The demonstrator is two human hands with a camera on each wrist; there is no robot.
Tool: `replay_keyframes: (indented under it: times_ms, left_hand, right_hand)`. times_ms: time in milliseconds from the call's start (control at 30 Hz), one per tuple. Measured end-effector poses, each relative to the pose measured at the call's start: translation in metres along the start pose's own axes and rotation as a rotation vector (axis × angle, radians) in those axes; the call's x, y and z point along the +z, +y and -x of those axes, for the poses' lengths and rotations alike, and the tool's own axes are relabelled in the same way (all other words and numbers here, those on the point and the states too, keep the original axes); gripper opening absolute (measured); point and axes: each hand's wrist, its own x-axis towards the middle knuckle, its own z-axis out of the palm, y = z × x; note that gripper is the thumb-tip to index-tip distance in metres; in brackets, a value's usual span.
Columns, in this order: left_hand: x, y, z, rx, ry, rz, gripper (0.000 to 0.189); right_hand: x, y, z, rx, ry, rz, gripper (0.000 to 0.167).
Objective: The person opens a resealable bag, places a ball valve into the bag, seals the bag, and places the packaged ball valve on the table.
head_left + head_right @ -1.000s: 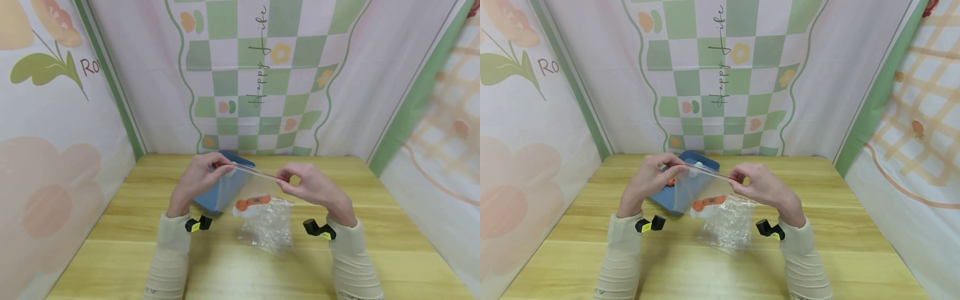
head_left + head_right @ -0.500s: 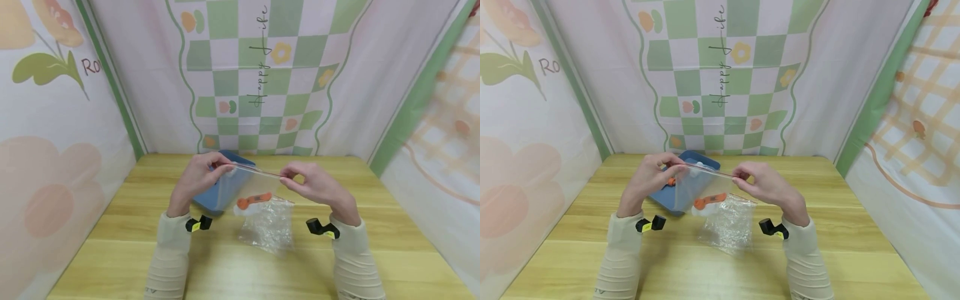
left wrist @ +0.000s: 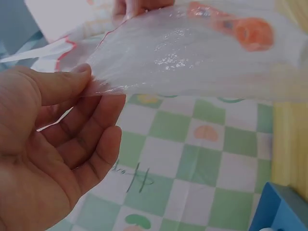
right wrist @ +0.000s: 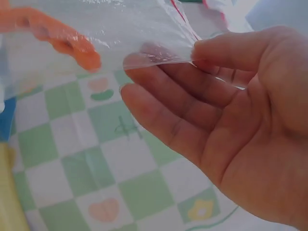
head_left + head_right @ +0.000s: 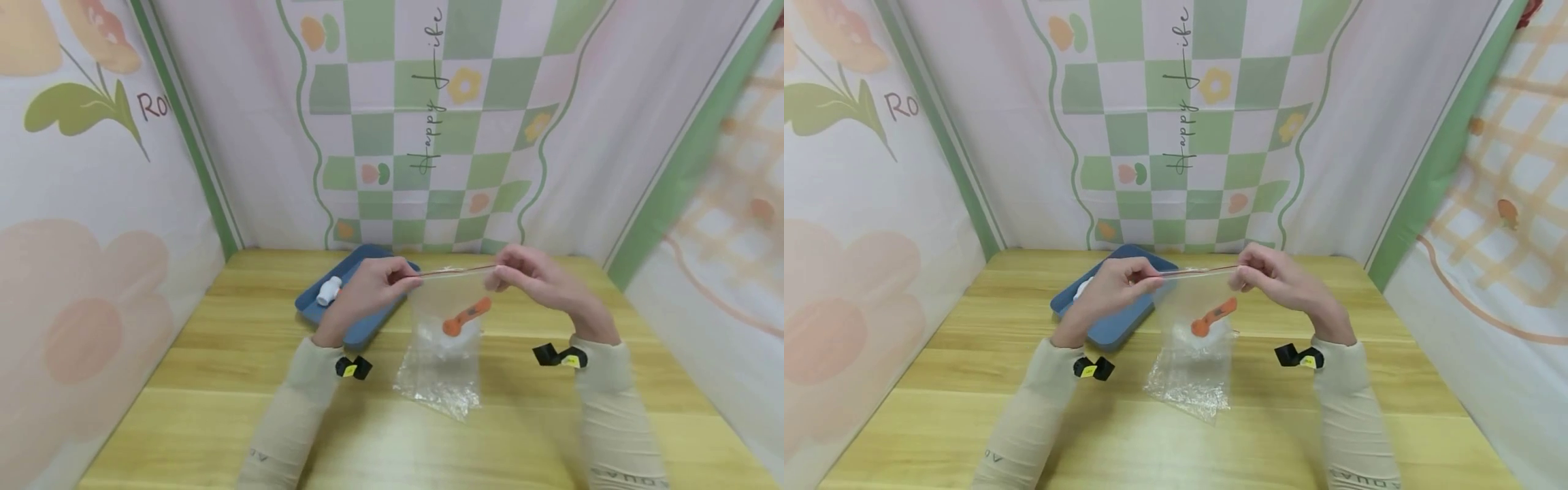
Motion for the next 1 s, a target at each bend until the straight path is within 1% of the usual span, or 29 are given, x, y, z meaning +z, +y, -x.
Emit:
replay_keyframes:
  times_ms: [100, 233, 333, 400, 467, 600, 700, 767, 900, 1000]
  left_hand:
    - [0.011, 0.000, -0.007, -0.001, -0.014, -0.021, 0.019]
    - [0.025, -0.001, -0.014, -0.007, -0.055, -0.010, 0.020]
    - [0.036, -0.001, -0.018, -0.014, -0.093, 0.008, 0.019]
    - [0.045, -0.001, -0.020, -0.020, -0.119, 0.020, 0.018]
    - [0.053, -0.001, -0.022, -0.010, -0.142, 0.024, 0.017]
    - [0.068, 0.003, -0.025, 0.004, -0.170, 0.025, 0.017]
    - [0.078, 0.006, -0.029, 0.020, -0.166, 0.014, 0.015]
    - [0.084, 0.007, -0.033, 0.035, -0.163, -0.011, 0.015]
    - [0.092, 0.010, -0.045, 0.025, -0.183, -0.053, 0.018]
    - [0.097, 0.011, -0.057, 0.001, -0.212, -0.082, 0.019]
  right_hand:
    - [-0.007, 0.009, 0.006, 0.002, -0.004, -0.038, 0.012]
    - [-0.016, 0.015, 0.017, 0.061, -0.015, -0.029, 0.011]
    - [-0.022, 0.017, 0.026, 0.117, -0.012, 0.035, 0.010]
    - [-0.026, 0.019, 0.033, 0.136, -0.001, 0.081, 0.010]
    - [-0.029, 0.021, 0.040, 0.146, 0.009, 0.111, 0.011]
    - [-0.037, 0.026, 0.053, 0.134, 0.010, 0.080, 0.013]
    - [-0.042, 0.030, 0.062, 0.127, -0.003, 0.040, 0.013]
    - [-0.046, 0.033, 0.067, 0.135, -0.001, 0.023, 0.013]
    - [-0.055, 0.041, 0.077, 0.184, 0.022, 0.027, 0.011]
    - [-0.060, 0.048, 0.082, 0.229, 0.042, 0.036, 0.011]
